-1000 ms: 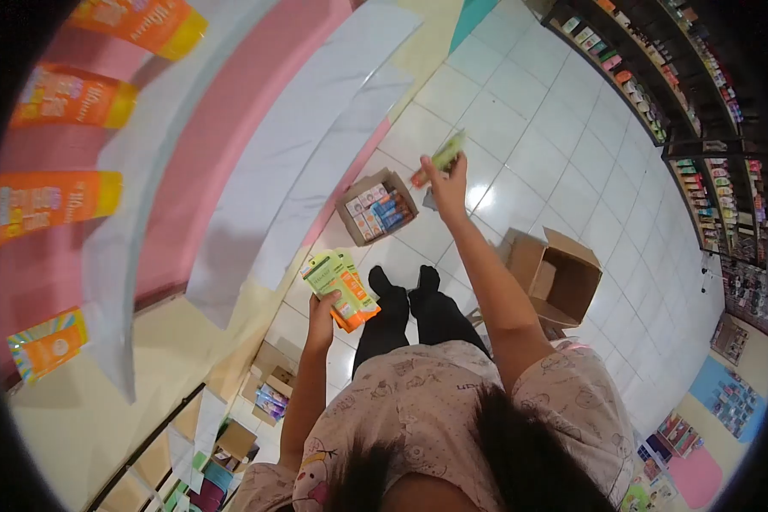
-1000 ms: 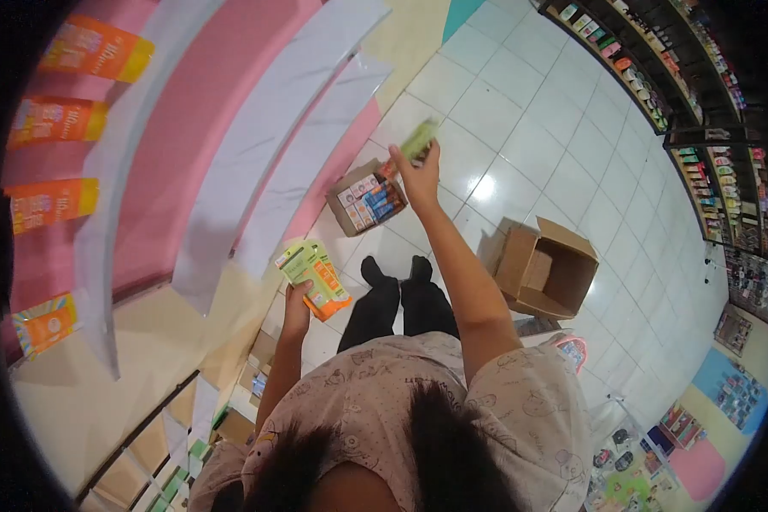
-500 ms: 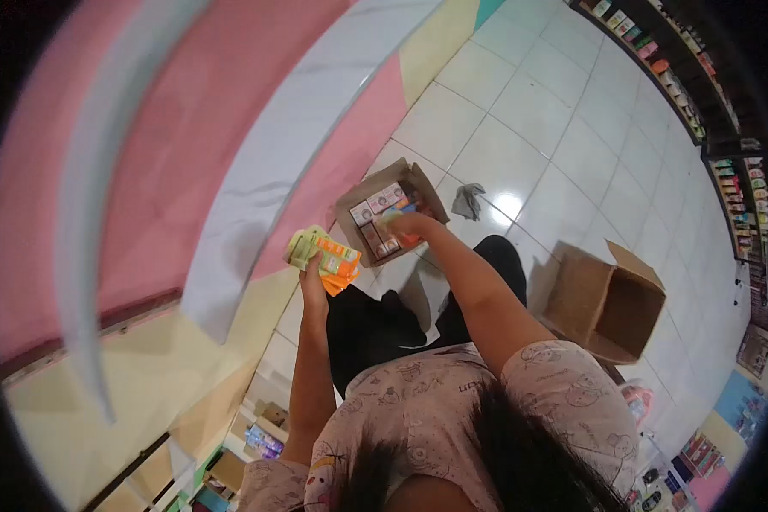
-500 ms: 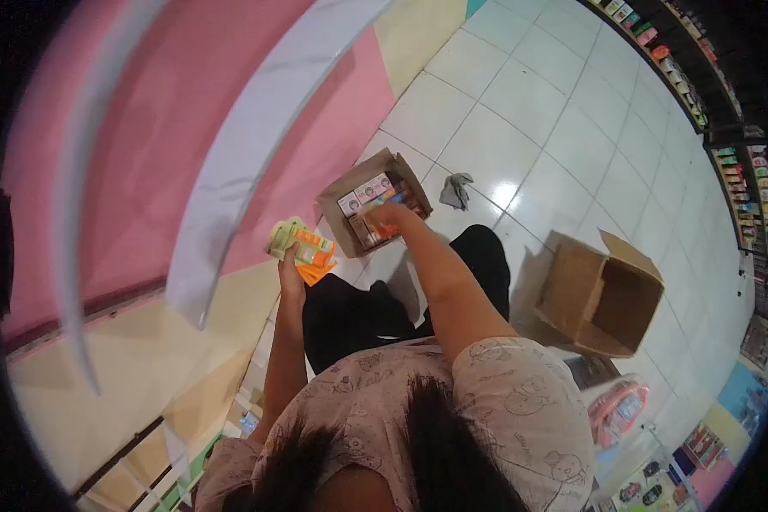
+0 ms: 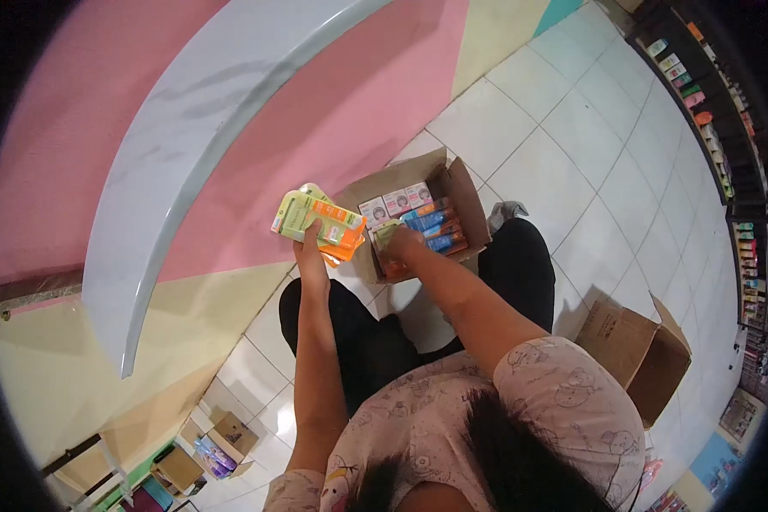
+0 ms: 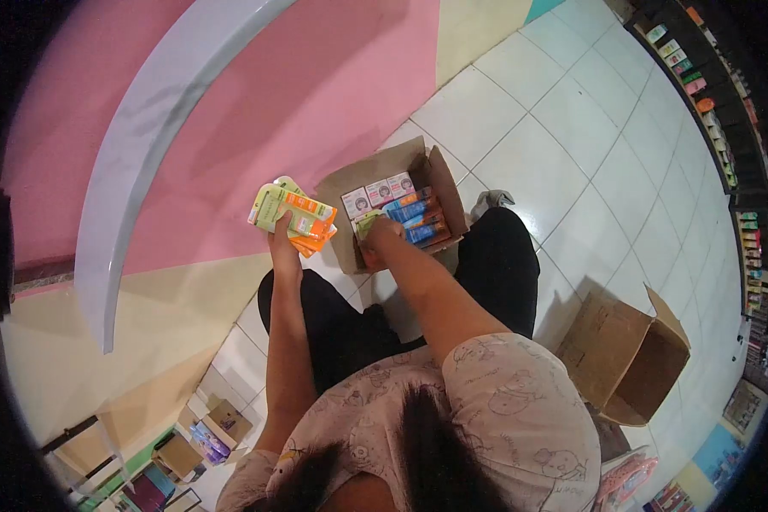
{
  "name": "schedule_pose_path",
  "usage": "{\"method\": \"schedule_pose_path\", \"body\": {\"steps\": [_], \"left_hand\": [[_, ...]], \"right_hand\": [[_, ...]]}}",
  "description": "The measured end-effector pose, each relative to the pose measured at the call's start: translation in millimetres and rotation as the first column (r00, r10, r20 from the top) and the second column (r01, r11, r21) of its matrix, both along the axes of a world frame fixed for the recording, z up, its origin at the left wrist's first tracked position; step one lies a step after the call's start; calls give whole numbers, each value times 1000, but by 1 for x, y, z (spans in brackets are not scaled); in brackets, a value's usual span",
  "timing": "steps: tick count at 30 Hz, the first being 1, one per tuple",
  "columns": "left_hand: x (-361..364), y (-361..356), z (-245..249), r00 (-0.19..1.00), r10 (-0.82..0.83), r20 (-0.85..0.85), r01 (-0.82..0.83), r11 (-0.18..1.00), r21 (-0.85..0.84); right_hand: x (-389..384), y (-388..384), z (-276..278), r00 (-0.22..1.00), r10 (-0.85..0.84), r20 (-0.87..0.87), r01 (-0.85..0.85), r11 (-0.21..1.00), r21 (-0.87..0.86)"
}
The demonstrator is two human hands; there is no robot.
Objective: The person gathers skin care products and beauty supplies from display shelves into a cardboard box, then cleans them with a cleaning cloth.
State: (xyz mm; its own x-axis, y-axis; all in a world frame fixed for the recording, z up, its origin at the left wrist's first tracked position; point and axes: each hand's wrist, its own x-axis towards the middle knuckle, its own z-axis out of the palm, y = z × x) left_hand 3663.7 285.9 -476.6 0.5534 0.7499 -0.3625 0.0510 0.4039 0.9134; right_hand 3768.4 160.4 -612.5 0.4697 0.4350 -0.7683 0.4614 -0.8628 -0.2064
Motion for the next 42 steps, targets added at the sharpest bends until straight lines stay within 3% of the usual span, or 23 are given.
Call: {"method": "schedule_pose_path", "body": {"steps": [2,5,8,12,14,17,20,23,26,32,35,38,41,42], "left_hand": [[0,-4,1,999,45,-7,-45,998,42],[0,-4,-4,998,58,-9,-57,996,68],[-1,-5,-5,999,34,27,-35,999,15],[4,-10,-6,1000,-12,18,11,998,59],[5,-10,-10,999,-18,28,16,997,69],[2,-11,-11,999,-35,20,33,996,84],[3,-13,-9,999,-26,20,24,997,70],[2,-16,-9,1000,-6,-8,6,998,59],[0,-18,-11,1000,-11,-17,12,998,63],[-2,-23,-11,1000,-26,1,26,999,34],[-1,-23,-11,999,-45,9,44,999,18],[1,-25,-8,998,-51,34,50,998,33],[2,-28,-3,999,-47,15,47,998,33],[3,-28,-2,999,-45,0,45,998,31]], "right_hand": [[4,6,14,996,44,-73,-47,998,-46],[3,8,-3,999,34,-35,-35,999,-35],[-6,14,-57,999,47,21,-46,996,-72],[-5,9,-33,992,125,16,-125,992,-18],[6,9,-31,995,63,-71,-61,998,23],[14,-5,5,995,-83,-45,88,989,116],[21,-5,8,997,-2,76,-6,994,106],[18,-7,-26,918,146,369,-209,968,136],[25,-19,-1,814,393,429,-483,867,123],[22,-19,-44,811,276,515,-475,825,305],[27,-21,-22,848,300,437,-446,849,283],[31,-28,25,878,407,253,-459,867,196],[28,-40,18,753,622,215,-657,728,194],[24,-43,13,796,567,211,-604,762,234]]}}
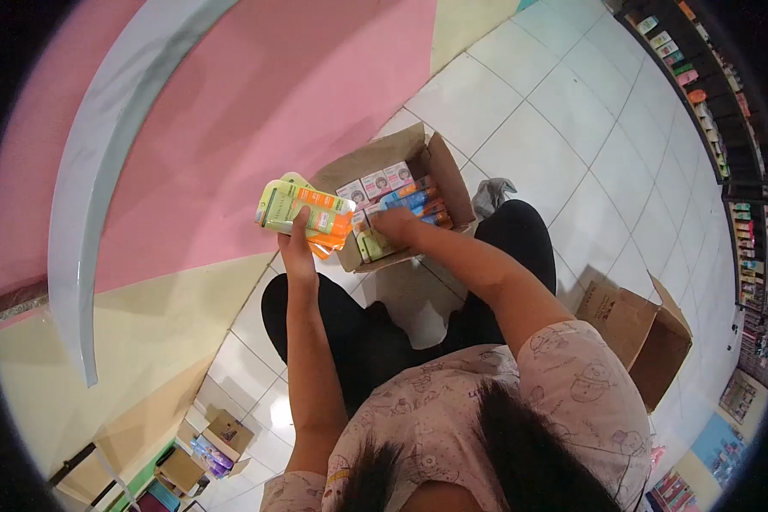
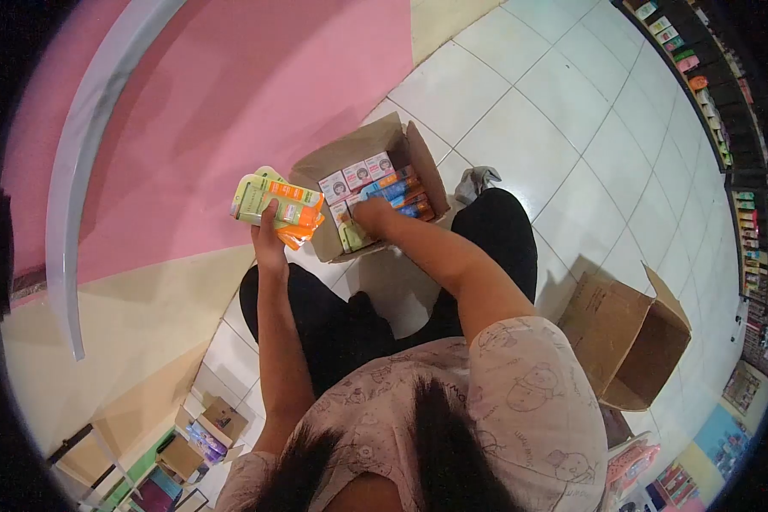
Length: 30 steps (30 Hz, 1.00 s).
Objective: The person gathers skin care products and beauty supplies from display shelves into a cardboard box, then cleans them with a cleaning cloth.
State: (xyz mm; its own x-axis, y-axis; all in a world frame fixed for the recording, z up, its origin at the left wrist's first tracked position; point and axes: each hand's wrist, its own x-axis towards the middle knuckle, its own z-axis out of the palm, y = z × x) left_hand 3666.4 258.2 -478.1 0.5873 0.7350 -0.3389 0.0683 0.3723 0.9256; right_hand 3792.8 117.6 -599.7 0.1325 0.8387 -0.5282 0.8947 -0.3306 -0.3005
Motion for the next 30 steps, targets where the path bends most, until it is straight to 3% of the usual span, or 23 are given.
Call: {"method": "schedule_pose_path", "body": {"steps": [2,5,8,11,14,16,19,23,26,29,30], "left_hand": [[0,0,1,999,-31,12,31,999,36],[-2,1,-1,998,-49,48,47,998,47],[0,0,-2,998,-43,54,42,999,18],[3,0,3,999,-37,19,37,999,22],[4,-1,3,999,-25,-42,27,998,54],[5,0,-1,995,-44,-92,54,992,111],[6,0,-5,978,-122,-169,159,962,224],[15,-6,-2,971,-141,-191,188,947,259],[14,1,-18,973,-118,-200,178,932,317],[9,8,-16,946,-119,-301,221,917,333],[7,9,-14,929,-123,-348,242,915,324]], "right_hand": [[-9,-5,-16,991,-120,-62,124,991,58],[-12,2,-29,991,-130,-33,131,991,20],[-12,-1,-29,997,-81,2,80,988,132],[0,2,-41,984,-91,-154,105,991,85],[27,20,-15,905,-302,-300,301,952,-51],[50,24,6,670,-578,-466,679,731,69],[49,27,61,181,-316,-931,843,537,-19],[29,29,93,605,-70,-793,572,731,371],[26,28,80,545,-100,-833,672,646,362],[50,19,37,454,-102,-885,701,655,284],[56,12,28,432,-219,-875,717,672,186]]}}
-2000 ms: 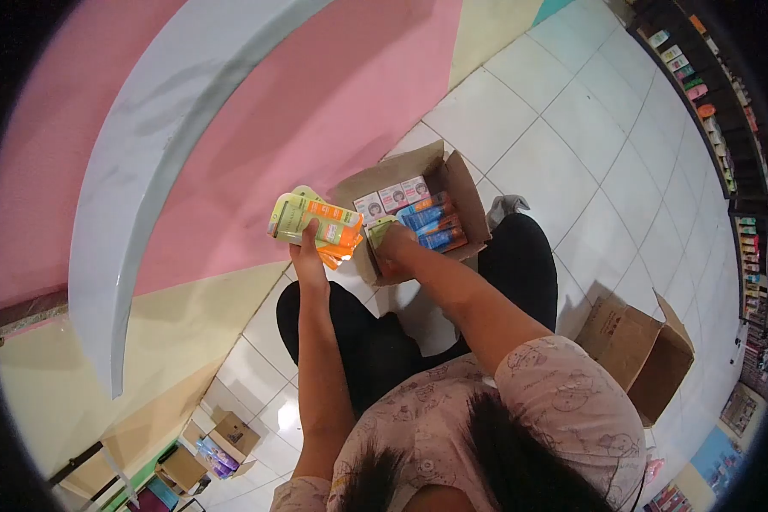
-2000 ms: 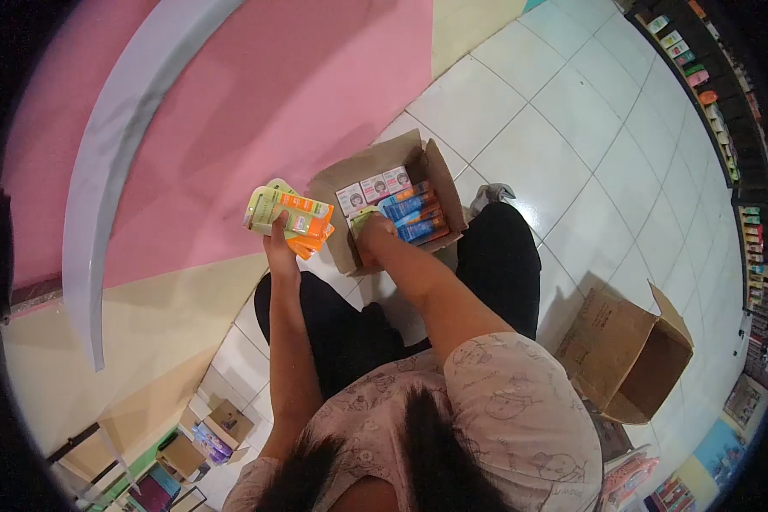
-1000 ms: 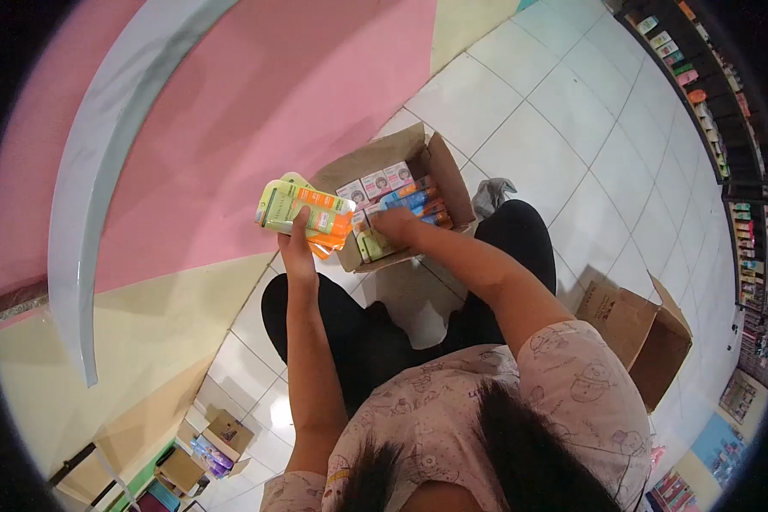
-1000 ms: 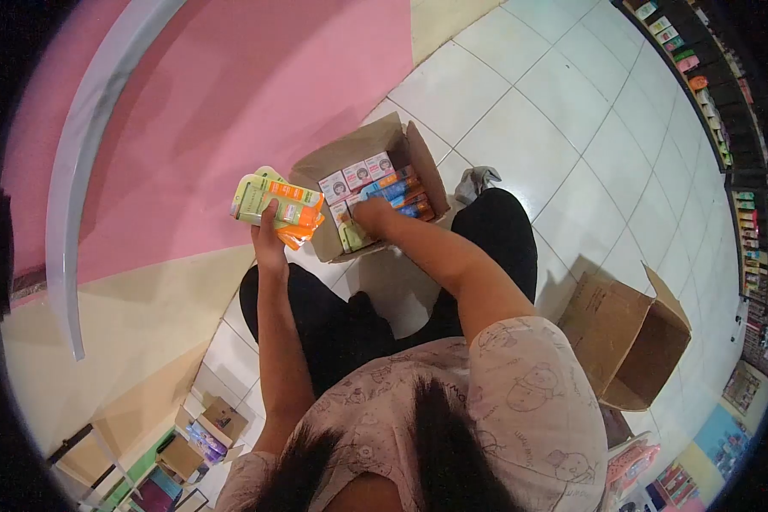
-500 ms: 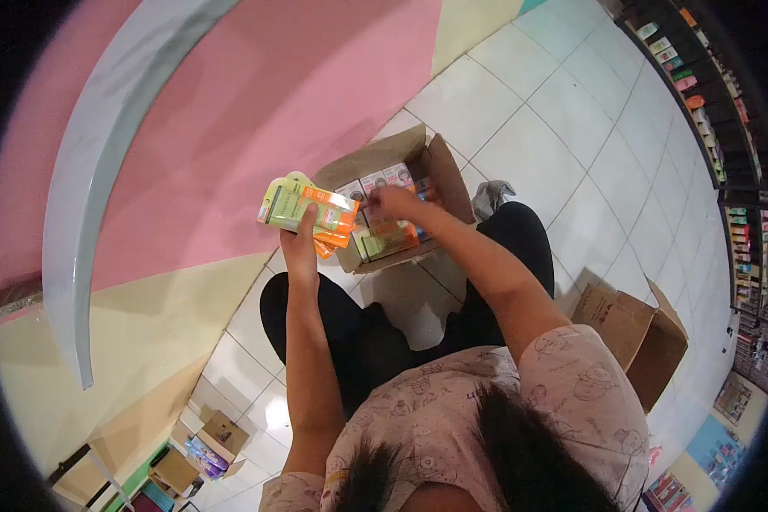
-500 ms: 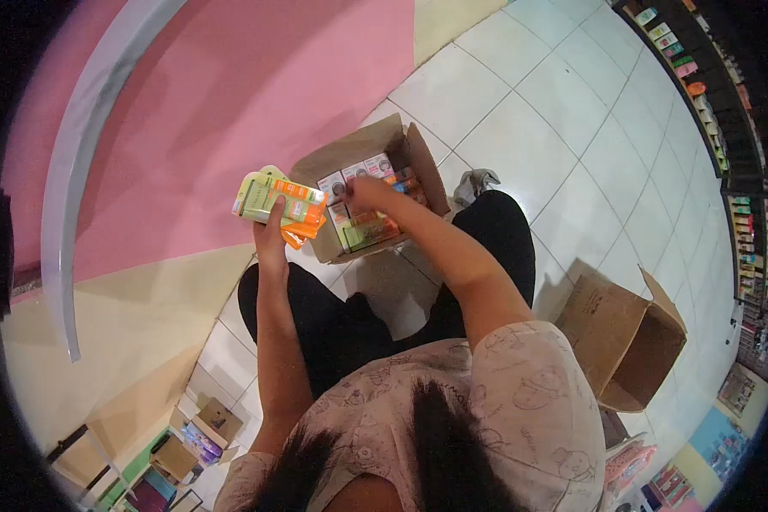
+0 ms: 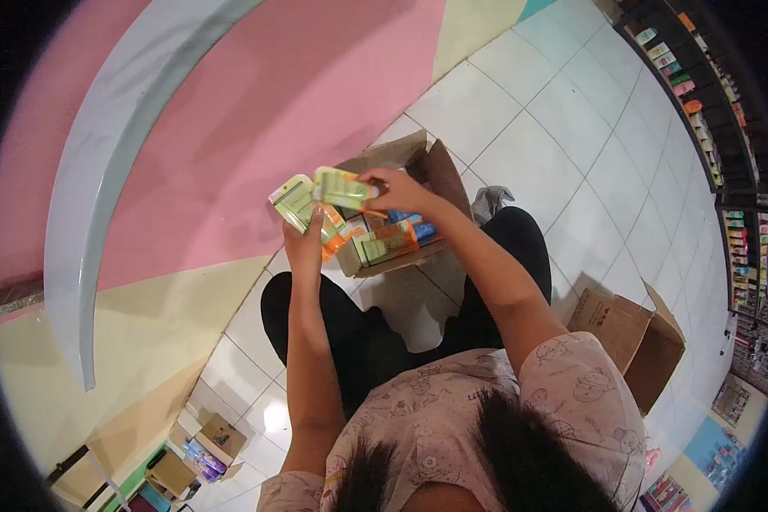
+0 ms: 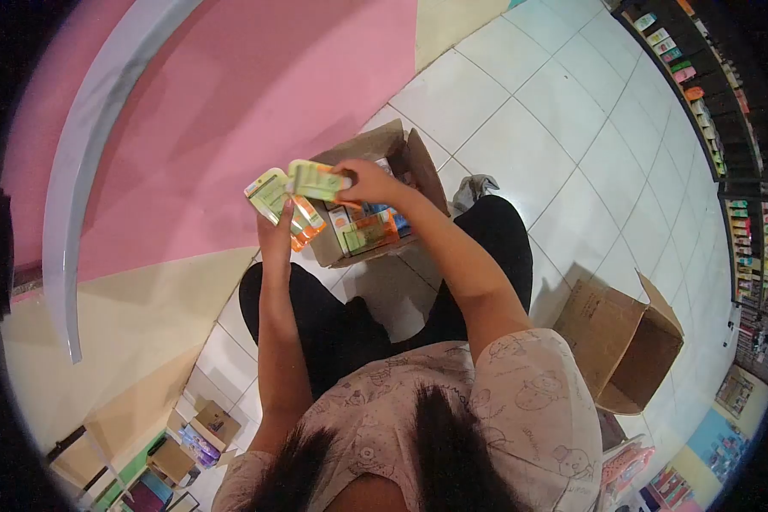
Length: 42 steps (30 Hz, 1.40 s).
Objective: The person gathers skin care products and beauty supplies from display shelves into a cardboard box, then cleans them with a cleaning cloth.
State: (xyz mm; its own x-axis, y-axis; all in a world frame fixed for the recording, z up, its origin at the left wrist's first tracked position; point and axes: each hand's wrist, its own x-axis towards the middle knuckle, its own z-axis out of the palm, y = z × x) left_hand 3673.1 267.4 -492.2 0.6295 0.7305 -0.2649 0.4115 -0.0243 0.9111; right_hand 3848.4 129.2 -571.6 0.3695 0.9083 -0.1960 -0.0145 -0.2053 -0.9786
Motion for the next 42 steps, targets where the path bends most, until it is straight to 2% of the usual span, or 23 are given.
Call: {"method": "schedule_pose_path", "body": {"steps": [2,3,4,5,8,11,14,20,23,24,25,26,27,28,29,32,33,36,37,39,40,41,42], "left_hand": [[-3,2,-4,997,50,58,-50,999,-2],[-3,2,-6,993,74,87,-74,997,-4],[-3,2,-7,990,82,113,-82,997,-5],[-3,2,-7,986,91,139,-91,996,-6],[1,-2,6,987,88,133,-89,996,-1],[-1,-1,-2,991,87,98,-91,995,37],[0,-2,-1,991,95,96,-96,995,11],[1,3,-8,996,50,77,-47,998,-38],[3,-2,1,997,33,73,-30,999,-41],[4,-2,1,996,28,79,-25,999,-39],[4,-1,-1,995,24,93,-16,996,-93],[3,-1,-5,994,22,106,-7,989,-147],[2,-1,-10,993,21,119,3,979,-202],[1,0,-15,995,-10,102,32,974,-223],[1,0,-20,995,-42,87,62,968,-243],[5,-7,-10,996,-91,14,90,931,-354],[6,-9,-5,995,-98,-15,84,914,-398],[8,-10,-14,999,42,-20,-46,956,-290],[8,-4,-26,999,39,-35,-46,974,-220],[7,-1,-20,999,-31,-41,20,968,-251],[7,-2,-18,997,-67,-42,54,962,-269],[7,-2,-19,996,-86,-29,75,958,-275],[7,-3,-20,994,-105,-16,96,955,-282]], "right_hand": [[9,-15,-14,999,-39,-35,29,969,-247],[9,-19,-22,980,54,192,-9,974,-227],[7,-22,-30,902,138,409,-52,975,-216],[3,-23,-39,770,208,604,-96,972,-213],[-15,-19,-66,589,280,758,-19,942,-334],[-25,-7,-66,550,471,690,28,815,-579],[-37,2,-59,527,514,677,99,754,-650],[-50,3,-65,452,553,700,69,760,-646],[-40,-2,-56,461,520,719,20,804,-594],[-34,1,-56,667,324,671,53,877,-477],[-27,4,-57,824,113,556,117,926,-360],[-24,7,-57,918,-97,384,206,945,-255],[-23,8,-39,983,-156,100,172,967,-186],[-22,8,-3,964,-180,-198,160,981,-111],[-24,9,18,862,-169,-479,173,984,-35],[-30,16,22,882,34,-469,11,996,93],[-29,15,22,899,-18,-437,43,998,47],[-7,-10,21,926,-137,-351,60,973,-222],[1,-17,2,958,-221,-181,160,939,-303],[23,-42,-46,979,-186,-86,134,896,-424],[30,-59,-84,952,150,267,9,858,-514],[36,-77,-126,702,482,524,-58,773,-632],[34,-80,-148,655,490,575,34,741,-670]]}}
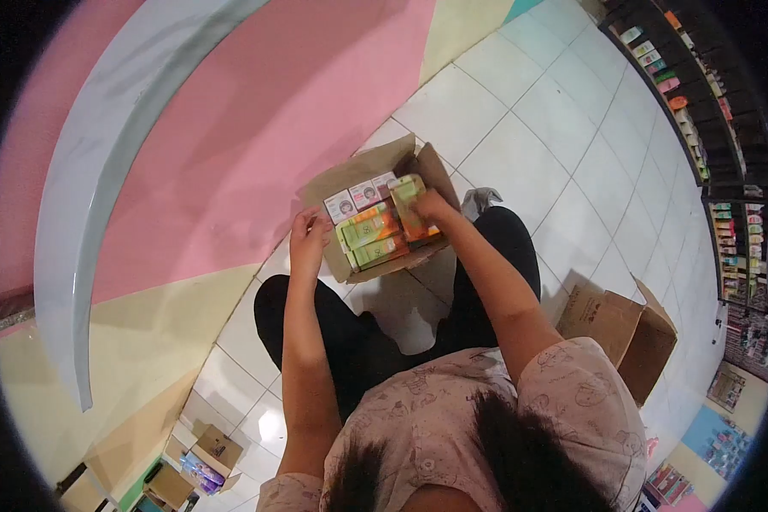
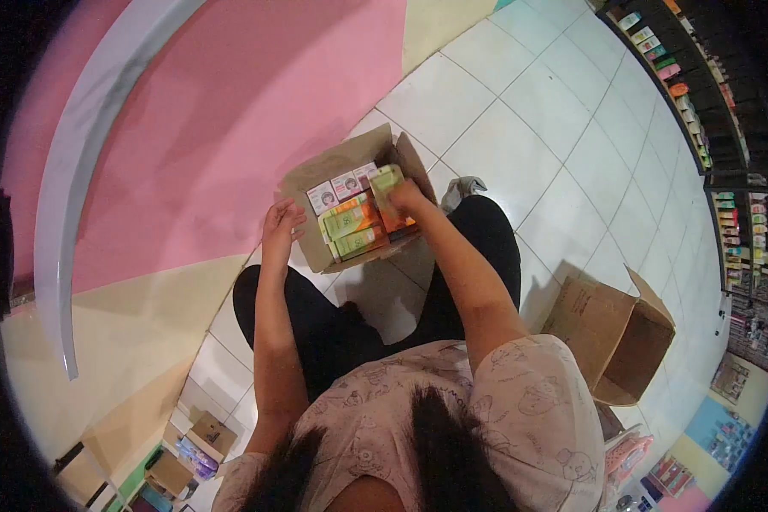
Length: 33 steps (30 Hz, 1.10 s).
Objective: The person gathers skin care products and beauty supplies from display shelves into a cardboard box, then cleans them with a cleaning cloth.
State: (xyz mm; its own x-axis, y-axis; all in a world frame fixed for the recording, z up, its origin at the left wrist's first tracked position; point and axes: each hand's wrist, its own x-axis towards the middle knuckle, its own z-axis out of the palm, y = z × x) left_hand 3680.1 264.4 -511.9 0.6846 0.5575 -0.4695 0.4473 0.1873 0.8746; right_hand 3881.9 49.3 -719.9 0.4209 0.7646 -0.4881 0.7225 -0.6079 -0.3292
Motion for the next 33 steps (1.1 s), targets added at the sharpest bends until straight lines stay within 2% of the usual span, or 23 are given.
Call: {"method": "schedule_pose_path", "body": {"steps": [1,2,3,4,5,7,9,12,15,19,21,22,23,24,25,26,28,29,32,33], "left_hand": [[1,0,-1,1000,-18,14,18,1000,-6],[3,-1,-2,1000,-23,19,23,1000,-9],[4,0,-4,999,-27,21,27,1000,-11],[5,0,-5,999,-32,23,32,999,-11],[5,0,-7,999,-36,28,37,999,-9],[6,0,-7,998,-50,38,50,999,-7],[8,-2,-5,998,-41,38,41,999,-1],[9,-3,-2,998,-39,50,38,999,8],[8,-4,-3,997,-44,56,43,999,19],[9,-6,-6,995,-30,91,29,1000,11],[2,-9,-13,984,5,177,-19,997,75],[-2,-10,-15,974,14,224,-39,993,109],[-5,-15,-11,958,23,284,-97,964,248],[-12,-19,-3,958,8,287,-81,967,243],[-23,-24,7,960,-9,281,-60,970,237],[-32,-28,20,959,-28,281,-41,971,235],[-41,-38,59,971,-174,167,112,939,325],[-48,-45,82,965,-239,103,188,913,362],[-60,-67,164,916,-399,44,370,880,297],[-62,-76,203,897,-438,53,394,850,350]], "right_hand": [[-2,-3,-22,994,-26,105,32,998,-53],[-18,7,-33,915,-401,-28,402,916,-3],[-33,12,-38,687,-705,-173,715,699,-7],[-42,12,-10,677,-713,-182,728,684,31],[-48,11,47,666,-720,-193,741,668,69],[-49,11,78,738,-659,-147,672,737,71],[-44,13,80,876,-479,-48,479,878,-19],[-52,8,83,853,-521,25,518,851,88],[-54,5,74,903,-424,72,421,905,52],[-56,0,65,906,-422,32,420,906,61],[-50,-4,76,914,-406,12,403,911,89],[-46,-6,87,933,-357,42,350,928,124],[-43,-13,102,948,-309,77,295,943,153],[-43,-18,121,960,-259,108,238,956,173],[-47,-18,170,803,-588,-99,597,791,133],[-47,-22,198,764,-626,-153,644,754,128],[-37,-39,244,676,-692,-253,732,670,123],[-37,-47,264,627,-745,-230,779,586,224],[-26,-80,316,481,-722,-498,877,403,263],[-29,-87,355,441,-677,-590,897,315,309]]}}
